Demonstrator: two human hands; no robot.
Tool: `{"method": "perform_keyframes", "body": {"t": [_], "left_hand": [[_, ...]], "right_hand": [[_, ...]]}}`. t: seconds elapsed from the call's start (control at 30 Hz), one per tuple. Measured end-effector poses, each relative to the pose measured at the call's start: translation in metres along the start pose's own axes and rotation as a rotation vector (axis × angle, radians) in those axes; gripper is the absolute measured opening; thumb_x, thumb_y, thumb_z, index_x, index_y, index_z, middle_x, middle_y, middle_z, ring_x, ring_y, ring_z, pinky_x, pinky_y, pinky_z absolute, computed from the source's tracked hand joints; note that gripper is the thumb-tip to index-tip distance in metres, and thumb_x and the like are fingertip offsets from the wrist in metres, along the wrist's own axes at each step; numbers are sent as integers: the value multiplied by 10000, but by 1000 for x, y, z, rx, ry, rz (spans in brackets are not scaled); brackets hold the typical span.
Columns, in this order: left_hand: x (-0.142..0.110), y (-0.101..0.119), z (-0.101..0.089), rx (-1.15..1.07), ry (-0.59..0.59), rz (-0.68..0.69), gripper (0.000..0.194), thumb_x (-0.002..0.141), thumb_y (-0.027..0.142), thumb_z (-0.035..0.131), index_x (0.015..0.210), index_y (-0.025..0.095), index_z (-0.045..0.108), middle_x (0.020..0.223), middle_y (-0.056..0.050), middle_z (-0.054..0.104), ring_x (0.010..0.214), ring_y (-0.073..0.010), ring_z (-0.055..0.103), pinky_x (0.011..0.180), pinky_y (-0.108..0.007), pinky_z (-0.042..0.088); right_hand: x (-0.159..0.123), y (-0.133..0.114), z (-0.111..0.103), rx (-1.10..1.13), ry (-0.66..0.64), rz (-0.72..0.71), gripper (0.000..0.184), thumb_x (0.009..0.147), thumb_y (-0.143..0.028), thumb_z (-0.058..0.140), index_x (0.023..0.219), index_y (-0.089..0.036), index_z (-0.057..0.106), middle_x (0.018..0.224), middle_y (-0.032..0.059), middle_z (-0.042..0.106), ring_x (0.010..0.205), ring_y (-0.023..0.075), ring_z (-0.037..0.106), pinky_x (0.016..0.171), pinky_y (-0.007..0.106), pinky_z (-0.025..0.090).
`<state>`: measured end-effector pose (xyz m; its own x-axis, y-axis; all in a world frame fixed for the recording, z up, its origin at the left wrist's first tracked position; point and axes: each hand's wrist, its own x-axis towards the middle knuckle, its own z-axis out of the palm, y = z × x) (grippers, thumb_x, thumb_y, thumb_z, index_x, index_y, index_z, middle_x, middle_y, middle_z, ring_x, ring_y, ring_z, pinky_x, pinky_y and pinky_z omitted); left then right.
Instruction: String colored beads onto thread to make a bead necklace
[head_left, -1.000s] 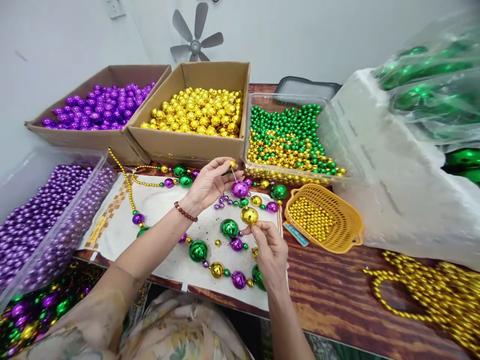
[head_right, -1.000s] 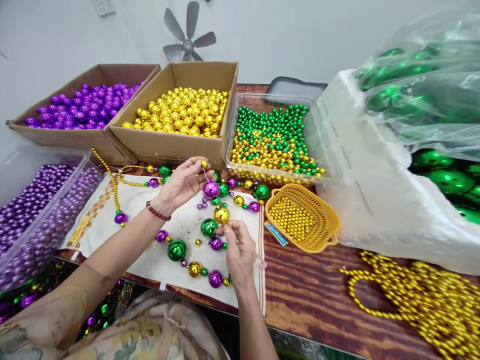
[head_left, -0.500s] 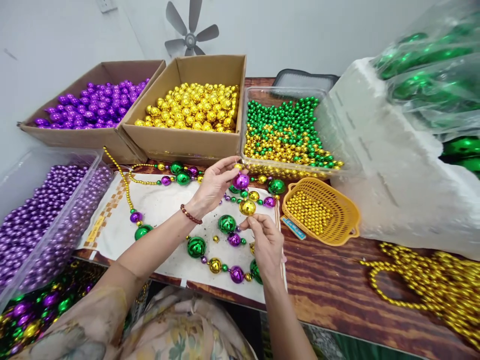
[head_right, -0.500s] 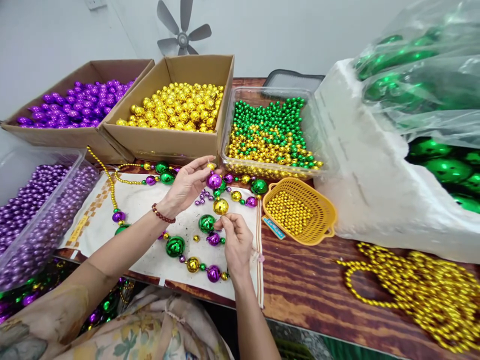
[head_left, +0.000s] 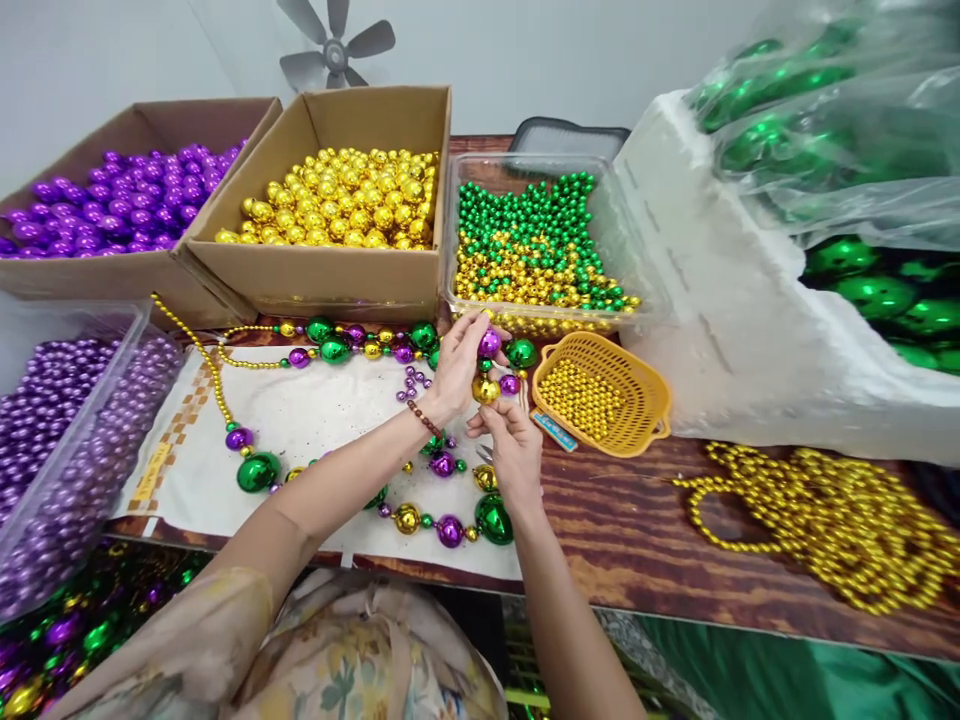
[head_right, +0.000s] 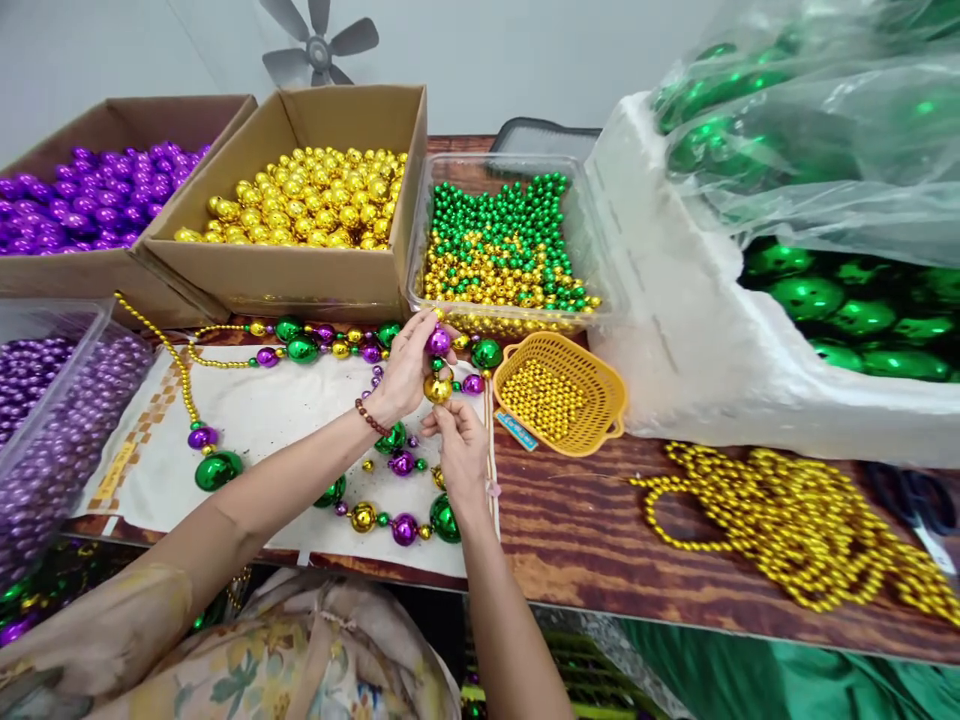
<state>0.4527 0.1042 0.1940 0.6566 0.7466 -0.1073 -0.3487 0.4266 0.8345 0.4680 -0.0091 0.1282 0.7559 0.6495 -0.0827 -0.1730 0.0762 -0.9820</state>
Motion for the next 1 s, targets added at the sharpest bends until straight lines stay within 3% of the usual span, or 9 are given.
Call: {"method": "perform_keyframes", "body": {"t": [0.23,0.4,0.5,0.6,0.7,0.8,1.0], "left_hand": [[13,-22,-5,87,-3,22,264,954,455,596,1124,255,567,829,14,677,474,-56,532,467,-184,404],[18,-25,-9,246,-74,55,237,995,415,518,1113,220,581,735,34,596,382,-48,462,371,-184,332],[20,-22,-15,463,-252,74,299,997,406,506,1171,197,631,752,17,619,399,-49,473,379,-193,334],[20,-17,-18,717,-413,136,358,1003,387,492,1252,186,651,774,-7,675,466,-76,542,462,-205,420],[21,-10,-18,928,-475,222,401,1003,382,494,1314,178,645,808,-33,724,651,-131,653,642,-237,521],[21,-1,-16,1044,-517,276,408,1012,369,475,1330,172,638,827,-38,732,768,-149,678,742,-252,531],[20,15,-16,1091,-596,244,316,1006,340,479,1221,182,649,715,17,637,519,-90,543,595,-228,475]], "right_hand": [[2,8,-5,42,18,31,250,774,-408,695,756,-172,615,652,-2,659,523,122,615,565,249,512],[14,-3,-22,-50,-118,80,309,733,-462,729,761,-173,623,679,-3,678,459,112,590,455,222,471],[34,-25,-36,-88,2,-42,276,752,-441,726,819,-180,668,743,-15,683,460,85,575,429,195,444],[59,-46,-39,-60,93,-171,243,766,-414,716,844,-184,692,706,-27,658,445,69,548,395,171,382],[77,-57,-32,-8,61,-203,192,732,-364,728,774,-184,673,539,-56,576,388,66,470,363,162,316],[85,-58,-23,46,61,-187,128,706,-293,713,713,-191,636,462,-78,512,360,63,417,355,159,289],[105,-63,-31,191,321,-288,118,776,-252,636,713,-209,546,570,-71,517,394,64,463,347,167,280]]}}
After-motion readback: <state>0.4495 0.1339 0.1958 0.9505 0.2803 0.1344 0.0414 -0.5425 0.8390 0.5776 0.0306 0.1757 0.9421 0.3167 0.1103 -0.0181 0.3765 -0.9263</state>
